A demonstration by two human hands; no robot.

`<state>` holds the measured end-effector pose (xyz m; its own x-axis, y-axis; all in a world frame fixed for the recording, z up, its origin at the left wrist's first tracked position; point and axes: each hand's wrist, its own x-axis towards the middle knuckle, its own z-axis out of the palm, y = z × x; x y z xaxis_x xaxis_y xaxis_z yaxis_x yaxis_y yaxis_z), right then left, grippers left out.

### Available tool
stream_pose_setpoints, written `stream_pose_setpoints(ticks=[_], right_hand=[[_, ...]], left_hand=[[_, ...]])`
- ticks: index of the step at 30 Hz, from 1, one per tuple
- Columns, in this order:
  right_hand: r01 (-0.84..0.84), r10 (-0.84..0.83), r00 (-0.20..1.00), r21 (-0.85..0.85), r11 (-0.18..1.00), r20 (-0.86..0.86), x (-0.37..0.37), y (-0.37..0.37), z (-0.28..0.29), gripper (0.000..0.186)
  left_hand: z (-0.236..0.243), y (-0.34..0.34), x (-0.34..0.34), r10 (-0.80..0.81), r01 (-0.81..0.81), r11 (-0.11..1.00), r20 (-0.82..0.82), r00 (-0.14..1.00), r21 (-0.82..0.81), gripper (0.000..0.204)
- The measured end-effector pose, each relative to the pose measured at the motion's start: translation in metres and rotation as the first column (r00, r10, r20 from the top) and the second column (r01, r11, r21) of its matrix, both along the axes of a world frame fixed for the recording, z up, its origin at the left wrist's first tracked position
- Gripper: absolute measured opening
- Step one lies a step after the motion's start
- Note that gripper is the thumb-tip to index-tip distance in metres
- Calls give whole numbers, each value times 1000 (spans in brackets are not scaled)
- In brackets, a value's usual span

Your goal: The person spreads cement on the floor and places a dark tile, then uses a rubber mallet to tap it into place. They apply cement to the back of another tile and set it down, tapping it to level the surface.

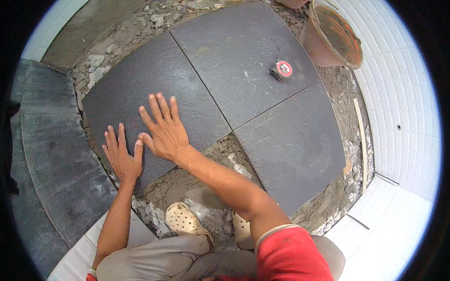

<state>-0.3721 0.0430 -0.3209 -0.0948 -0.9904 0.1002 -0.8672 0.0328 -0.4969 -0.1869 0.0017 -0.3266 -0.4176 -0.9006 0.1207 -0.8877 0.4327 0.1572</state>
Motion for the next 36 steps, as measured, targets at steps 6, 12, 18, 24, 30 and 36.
stream_pose_setpoints(ticks=[6, 12, 18, 24, 30, 36], right_hand=[[46, -55, 998, -197, 979, -37, 4, 6, -7, 71], [-78, 75, 997, -115, 990, -35, -8, 11, -10, 70], [-54, 16, 893, -71, 996, -450, -163, 37, 16, 67], [281, -205, 937, 261, 924, -284, -326, 97, 34, 59], [394, -373, 877, 7, 919, -302, -323, 175, 14, 45], [617, -595, 786, 154, 772, -166, -275, 359, 44, 52]], left_hand=[[0, 0, -1, -2, 3, 1000, 18, 1000, -23, 76], [-1, 0, 1, 6, -5, 1000, 36, 999, -19, 75], [-3, -1, 0, -6, 8, 999, 73, 997, -35, 74], [-6, -1, 2, -27, 35, 997, 131, 991, -65, 71], [-14, -5, 9, -28, 46, 996, 210, 977, -82, 69], [-16, -15, 10, 27, -23, 1000, 333, 942, -15, 71]])
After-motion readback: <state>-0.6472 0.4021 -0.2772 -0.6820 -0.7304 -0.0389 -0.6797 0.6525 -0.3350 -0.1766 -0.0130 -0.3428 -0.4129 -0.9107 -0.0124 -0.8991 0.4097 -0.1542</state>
